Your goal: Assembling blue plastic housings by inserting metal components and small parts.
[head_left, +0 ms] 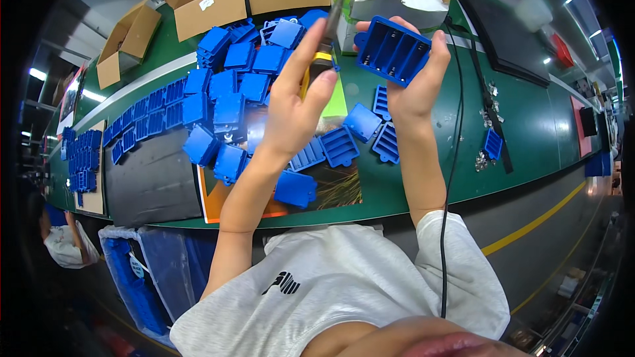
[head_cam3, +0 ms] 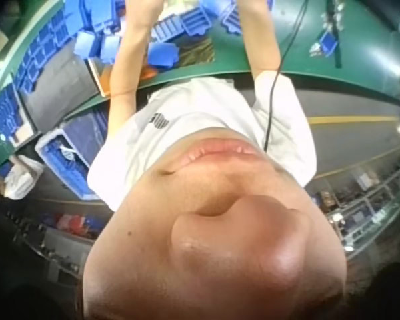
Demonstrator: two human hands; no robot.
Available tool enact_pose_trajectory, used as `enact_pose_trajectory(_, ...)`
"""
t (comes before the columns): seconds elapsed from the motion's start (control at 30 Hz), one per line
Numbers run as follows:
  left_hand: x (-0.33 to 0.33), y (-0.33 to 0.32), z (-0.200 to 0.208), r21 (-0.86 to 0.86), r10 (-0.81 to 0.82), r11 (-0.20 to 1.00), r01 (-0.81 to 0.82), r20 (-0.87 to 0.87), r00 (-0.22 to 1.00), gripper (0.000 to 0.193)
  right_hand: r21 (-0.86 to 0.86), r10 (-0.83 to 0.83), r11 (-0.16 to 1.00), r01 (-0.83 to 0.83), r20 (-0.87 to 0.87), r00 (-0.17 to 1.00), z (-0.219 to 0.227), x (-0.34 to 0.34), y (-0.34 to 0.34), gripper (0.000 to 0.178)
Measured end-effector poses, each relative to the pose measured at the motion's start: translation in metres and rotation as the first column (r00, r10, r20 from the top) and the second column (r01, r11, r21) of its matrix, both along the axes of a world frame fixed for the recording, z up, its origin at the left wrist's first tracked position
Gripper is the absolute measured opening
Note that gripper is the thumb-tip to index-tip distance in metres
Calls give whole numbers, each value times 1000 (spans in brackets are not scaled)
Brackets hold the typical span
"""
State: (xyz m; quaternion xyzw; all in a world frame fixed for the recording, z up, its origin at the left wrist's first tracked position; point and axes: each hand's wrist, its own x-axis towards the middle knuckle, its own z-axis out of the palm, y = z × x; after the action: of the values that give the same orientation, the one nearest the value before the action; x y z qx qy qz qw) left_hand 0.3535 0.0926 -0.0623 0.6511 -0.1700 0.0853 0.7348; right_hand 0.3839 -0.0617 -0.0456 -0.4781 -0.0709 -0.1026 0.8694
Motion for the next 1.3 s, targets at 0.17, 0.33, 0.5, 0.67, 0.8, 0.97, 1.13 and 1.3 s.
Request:
enact_pose_trajectory(0.17,-1,2,-5,237,-62,970,52,35,997,53,61,-32,998,33,-15,999,6,-2,6,61)
enact_pose_trajectory(0.33,0,6,1,166,-56,985,53,13,998,53,22,-21,1000,21,-3,1000,2,-1,1,60)
enact_pose_trajectory(0.5,0,-3,3,27,10,1000,-9,-45,999,55,12,-10,1000,10,-31,999,2,-2,0,62)
enact_pose_trajectory(0.67,-5,-1,-2,266,-83,961,82,-7,996,55,-1,-30,1000,30,-39,999,1,-2,6,62)
enact_pose_trajectory(0.8,1,-6,5,-50,-30,998,25,-97,995,54,0,10,1000,-10,-49,999,0,1,1,62)
enact_pose_trajectory(0.97,2,-4,-12,280,-30,960,-14,151,988,54,-32,-73,997,72,-31,997,-1,1,4,63)
enact_pose_trajectory(1.13,8,0,-8,259,-87,965,40,175,981,54,13,-25,1000,25,-27,999,-3,2,4,63)
enact_pose_trajectory(1.3,6,1,6,-73,-85,994,79,-70,994,52,-3,-63,998,63,-27,998,0,3,1,62)
